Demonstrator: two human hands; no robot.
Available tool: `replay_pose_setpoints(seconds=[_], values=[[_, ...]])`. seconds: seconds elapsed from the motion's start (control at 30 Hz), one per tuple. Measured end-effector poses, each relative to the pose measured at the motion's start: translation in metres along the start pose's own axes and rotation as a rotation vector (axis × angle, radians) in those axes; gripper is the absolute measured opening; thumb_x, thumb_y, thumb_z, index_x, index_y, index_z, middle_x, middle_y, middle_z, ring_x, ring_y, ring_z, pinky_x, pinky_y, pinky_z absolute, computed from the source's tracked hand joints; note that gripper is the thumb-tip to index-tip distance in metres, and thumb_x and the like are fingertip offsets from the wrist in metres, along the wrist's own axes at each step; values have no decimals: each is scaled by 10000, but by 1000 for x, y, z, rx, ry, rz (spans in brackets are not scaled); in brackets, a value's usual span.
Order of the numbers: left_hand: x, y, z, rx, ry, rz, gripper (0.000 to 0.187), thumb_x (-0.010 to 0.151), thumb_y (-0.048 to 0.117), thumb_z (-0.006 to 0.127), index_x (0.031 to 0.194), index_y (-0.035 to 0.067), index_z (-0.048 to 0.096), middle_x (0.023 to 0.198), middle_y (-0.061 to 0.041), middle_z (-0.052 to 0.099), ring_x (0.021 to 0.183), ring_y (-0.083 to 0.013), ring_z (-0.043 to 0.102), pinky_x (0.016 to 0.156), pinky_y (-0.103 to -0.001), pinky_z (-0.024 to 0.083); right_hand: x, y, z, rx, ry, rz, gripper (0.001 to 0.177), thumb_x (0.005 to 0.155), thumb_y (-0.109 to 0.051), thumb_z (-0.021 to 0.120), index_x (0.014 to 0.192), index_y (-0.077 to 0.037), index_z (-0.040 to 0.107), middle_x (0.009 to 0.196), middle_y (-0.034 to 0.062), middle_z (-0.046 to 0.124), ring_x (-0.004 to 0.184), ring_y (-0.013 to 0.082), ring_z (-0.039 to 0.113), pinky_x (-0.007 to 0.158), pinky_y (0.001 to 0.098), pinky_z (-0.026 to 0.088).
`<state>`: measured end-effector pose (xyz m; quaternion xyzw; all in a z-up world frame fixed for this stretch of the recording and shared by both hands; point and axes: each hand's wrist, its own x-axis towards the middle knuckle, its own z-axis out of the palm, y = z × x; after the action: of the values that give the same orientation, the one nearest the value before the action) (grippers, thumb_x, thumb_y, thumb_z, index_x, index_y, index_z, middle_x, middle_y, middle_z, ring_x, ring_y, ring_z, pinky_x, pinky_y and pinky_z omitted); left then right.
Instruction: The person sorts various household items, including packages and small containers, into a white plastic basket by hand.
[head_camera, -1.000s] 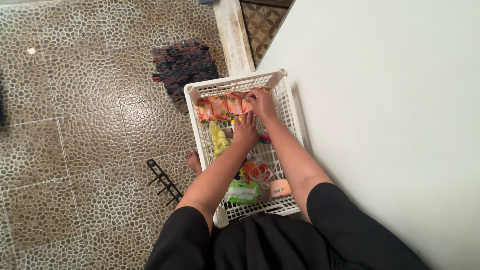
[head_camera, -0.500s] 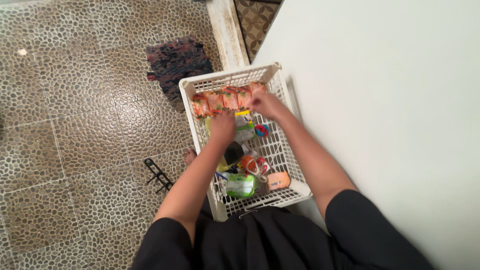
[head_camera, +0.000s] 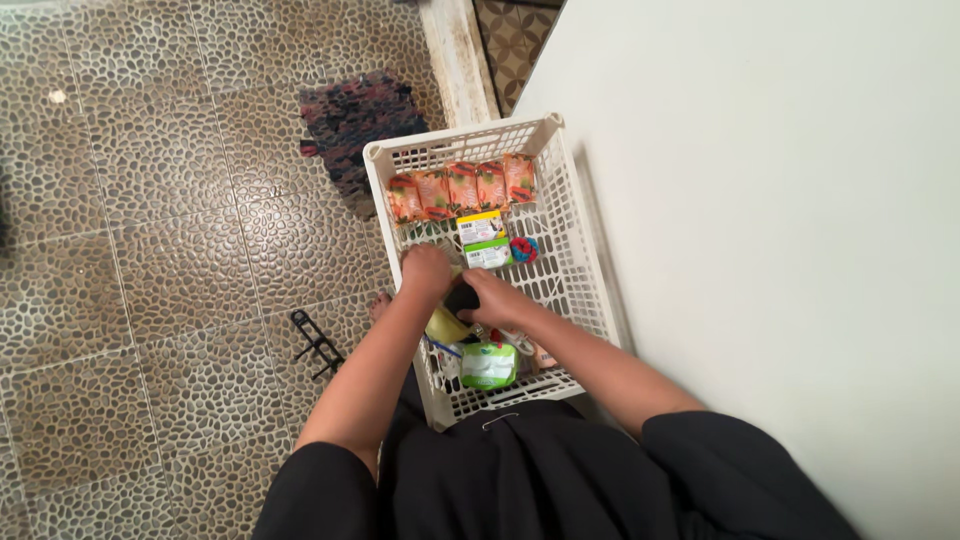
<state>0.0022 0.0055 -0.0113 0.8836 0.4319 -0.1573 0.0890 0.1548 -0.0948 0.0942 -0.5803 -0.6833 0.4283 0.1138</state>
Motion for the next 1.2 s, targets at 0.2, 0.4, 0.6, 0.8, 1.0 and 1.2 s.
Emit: replay_pose_setpoints(seconds=[0.2,0.4,0.6,0.8,1.0,1.2], values=[[-35,9,2,-172,103,34,276,810,256,675,1041,113,723,1058,-141,730,1024,-323,702,799,-450,580,-30,22,-41,250,87,101,532,773,-162,822,1261,-137,613,1212,123,671,1114,292,679,959,373,543],[-81,58,-13,-240,-395,82,610,960,658,532,1075,106,764,1105,-143,737,1050,-325,714,897,-486,532,-64,46,-82,-227,111,124,491,735,-86,815,1198,-97,653,1254,132,630,1152,333,636,1039,410,489],[-106,85,-13,-47,-159,76,381,915,401,612,1077,91,764,1173,-148,687,1151,-330,599,984,-499,410,-80,32,-55,-480,300,-37,387,674,-110,780,1054,-75,721,1274,188,613,1162,398,586,955,486,458],[-105,82,-28,3,43,7,263,956,232,603,1160,87,685,1139,-128,642,1084,-320,613,929,-475,440,-104,38,-30,-447,-276,348,170,887,-205,657,930,-83,767,942,163,738,886,315,709,832,449,549],[-71,68,-44,-266,123,-93,640,822,407,745,1329,63,558,1417,-237,500,1257,-397,537,993,-516,455,-121,63,43,-732,-178,319,225,929,-159,570,991,-59,761,1068,176,698,941,341,715,733,483,583],[-18,49,-46,-363,239,-147,937,797,411,784,1564,113,336,1621,-201,289,1474,-423,328,1094,-626,360,-118,73,55,-828,-195,323,252,940,-161,577,1125,-95,735,1127,147,690,1043,312,691,819,453,550]])
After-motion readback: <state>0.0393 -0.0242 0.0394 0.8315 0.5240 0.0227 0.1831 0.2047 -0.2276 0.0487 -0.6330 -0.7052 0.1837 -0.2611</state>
